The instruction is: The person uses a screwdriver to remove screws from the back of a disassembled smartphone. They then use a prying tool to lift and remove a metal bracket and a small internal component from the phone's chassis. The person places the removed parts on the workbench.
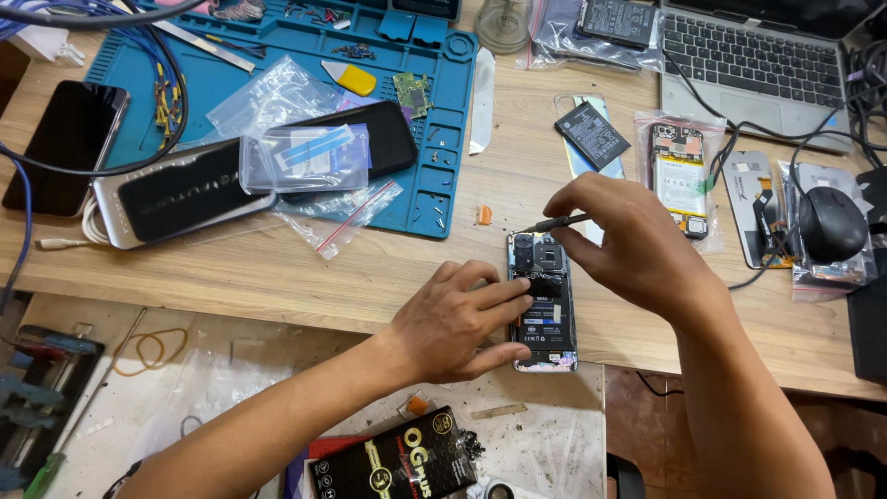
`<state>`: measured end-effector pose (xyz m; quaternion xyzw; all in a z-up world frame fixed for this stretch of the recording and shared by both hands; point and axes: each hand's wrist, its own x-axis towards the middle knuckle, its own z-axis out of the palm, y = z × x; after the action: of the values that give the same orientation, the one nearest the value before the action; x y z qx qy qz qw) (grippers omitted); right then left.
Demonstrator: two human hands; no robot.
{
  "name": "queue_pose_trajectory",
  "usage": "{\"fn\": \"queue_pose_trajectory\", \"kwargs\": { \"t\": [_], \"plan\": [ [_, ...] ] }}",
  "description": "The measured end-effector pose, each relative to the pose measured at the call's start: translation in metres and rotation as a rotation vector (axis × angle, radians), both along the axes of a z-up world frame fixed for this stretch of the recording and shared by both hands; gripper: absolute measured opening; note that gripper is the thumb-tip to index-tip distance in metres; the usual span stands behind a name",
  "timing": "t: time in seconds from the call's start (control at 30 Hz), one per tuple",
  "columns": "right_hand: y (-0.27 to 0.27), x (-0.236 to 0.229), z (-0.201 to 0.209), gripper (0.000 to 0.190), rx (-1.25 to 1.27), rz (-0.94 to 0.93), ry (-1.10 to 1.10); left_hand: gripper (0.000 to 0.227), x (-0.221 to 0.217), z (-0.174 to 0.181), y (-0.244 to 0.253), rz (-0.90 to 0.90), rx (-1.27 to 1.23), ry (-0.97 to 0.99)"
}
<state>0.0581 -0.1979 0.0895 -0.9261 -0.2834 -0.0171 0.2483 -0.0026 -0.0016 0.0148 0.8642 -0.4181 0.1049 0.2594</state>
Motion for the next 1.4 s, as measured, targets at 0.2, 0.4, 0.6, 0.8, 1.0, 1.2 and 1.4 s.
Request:
{"fn": "queue_pose_trajectory", "kwargs": {
  "t": [0.2,0.4,0.6,0.8,1.0,1.2,1.4],
  "plan": [
    [-0.014,-0.030,0.012,0.012,0.129,-0.111,-0.247,0.038,0.007,-0.005,-0.002,0.022,-0.181,-0.054],
    [-0.013,-0.076,-0.012,0.022,0.674,-0.285,-0.162,0.044,0.059,-0.005,-0.017,0.019,0.122,0.040],
    [-0.023,-0.100,-0.059,0.032,0.417,-0.119,0.124,0.027,0.088,0.005,-0.031,-0.070,0.378,0.207],
    [-0.019,-0.101,-0.075,0.029,0.292,0.047,-0.026,0.020,0.090,-0.001,-0.040,-0.134,0.490,-0.013],
    [-0.017,-0.099,-0.078,0.027,0.233,0.050,-0.083,0.009,0.084,0.009,-0.051,-0.200,0.599,-0.096],
    [-0.017,-0.099,-0.081,0.026,0.225,0.013,-0.063,0.017,0.084,0.004,-0.047,-0.209,0.571,-0.089],
    [-0.015,-0.099,-0.081,0.027,0.241,-0.017,-0.047,0.019,0.086,0.005,-0.044,-0.220,0.555,-0.077]
  ]
}}
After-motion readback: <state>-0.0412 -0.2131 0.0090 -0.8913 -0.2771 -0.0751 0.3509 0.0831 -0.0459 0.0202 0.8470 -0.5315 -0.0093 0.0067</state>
